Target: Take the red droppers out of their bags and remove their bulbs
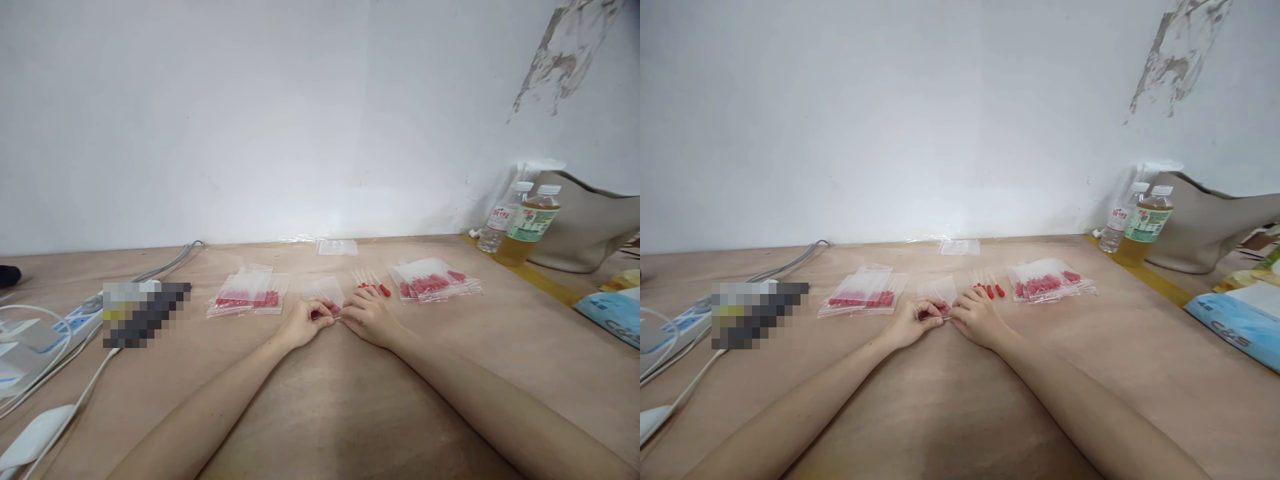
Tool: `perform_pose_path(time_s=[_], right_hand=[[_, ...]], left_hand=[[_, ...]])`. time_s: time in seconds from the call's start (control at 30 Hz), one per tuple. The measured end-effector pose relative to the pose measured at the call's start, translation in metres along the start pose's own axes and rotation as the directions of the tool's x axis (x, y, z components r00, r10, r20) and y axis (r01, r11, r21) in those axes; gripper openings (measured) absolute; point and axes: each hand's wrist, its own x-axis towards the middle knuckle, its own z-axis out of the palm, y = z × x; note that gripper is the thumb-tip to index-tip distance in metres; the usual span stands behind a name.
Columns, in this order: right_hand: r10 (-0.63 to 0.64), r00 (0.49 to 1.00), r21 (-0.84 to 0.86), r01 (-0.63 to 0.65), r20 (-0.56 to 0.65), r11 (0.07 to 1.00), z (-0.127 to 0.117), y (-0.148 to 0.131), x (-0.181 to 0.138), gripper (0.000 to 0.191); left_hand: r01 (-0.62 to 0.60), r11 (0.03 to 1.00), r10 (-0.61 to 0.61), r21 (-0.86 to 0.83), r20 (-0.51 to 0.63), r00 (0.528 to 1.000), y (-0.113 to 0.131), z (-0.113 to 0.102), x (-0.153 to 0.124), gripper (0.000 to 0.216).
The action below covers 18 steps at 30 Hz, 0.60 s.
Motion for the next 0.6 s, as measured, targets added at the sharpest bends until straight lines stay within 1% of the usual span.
perform_pose_path(time_s=[0.13,0.2,0.27,0.33,0.4,0.47,0.53,0.6], right_hand=[[0.105,0.993,0.014,-0.105,0.045,0.994,0.0018,-0.0043,0.0017,0.006],[0.187,0.981,0.021,-0.188,0.053,0.982,0.0021,-0.0067,0.0033,0.004],[0.267,0.962,0.014,-0.268,0.053,0.963,0.0020,-0.0084,0.0050,0.008],[0.306,0.950,-0.003,-0.307,0.065,0.952,0.0021,-0.0090,0.0068,0.011],[0.300,0.950,-0.012,-0.300,0.092,0.954,0.0026,-0.0089,0.0082,0.011],[0.259,0.961,-0.008,-0.259,0.101,0.966,0.0040,-0.0085,0.0089,0.009],[0.190,0.979,-0.007,-0.190,0.078,0.982,0.0062,-0.0080,0.0086,0.007],[0.116,0.993,-0.012,-0.116,0.035,0.993,0.0086,-0.0076,0.0075,0.009]], left_hand=[[-0.006,1.000,0.006,0.005,0.004,1.000,0.0009,0.0007,-0.0013,0.005],[-0.016,1.000,0.016,0.012,-0.002,1.000,0.0003,0.0004,-0.0020,0.005],[-0.032,0.999,0.032,0.024,-0.007,0.999,-0.0011,-0.0003,-0.0026,0.005],[-0.050,0.998,0.050,0.031,-0.013,0.999,-0.0024,-0.0011,-0.0030,0.005],[-0.062,0.998,0.063,0.032,-0.018,0.998,-0.0027,-0.0017,-0.0036,0.007],[-0.065,0.997,0.066,0.033,-0.026,0.997,-0.0016,-0.0019,-0.0043,0.011],[-0.064,0.997,0.065,0.046,-0.038,0.997,0.0001,-0.0018,-0.0049,0.014],[-0.055,0.997,0.058,0.059,-0.049,0.997,0.0009,-0.0015,-0.0049,0.015]])
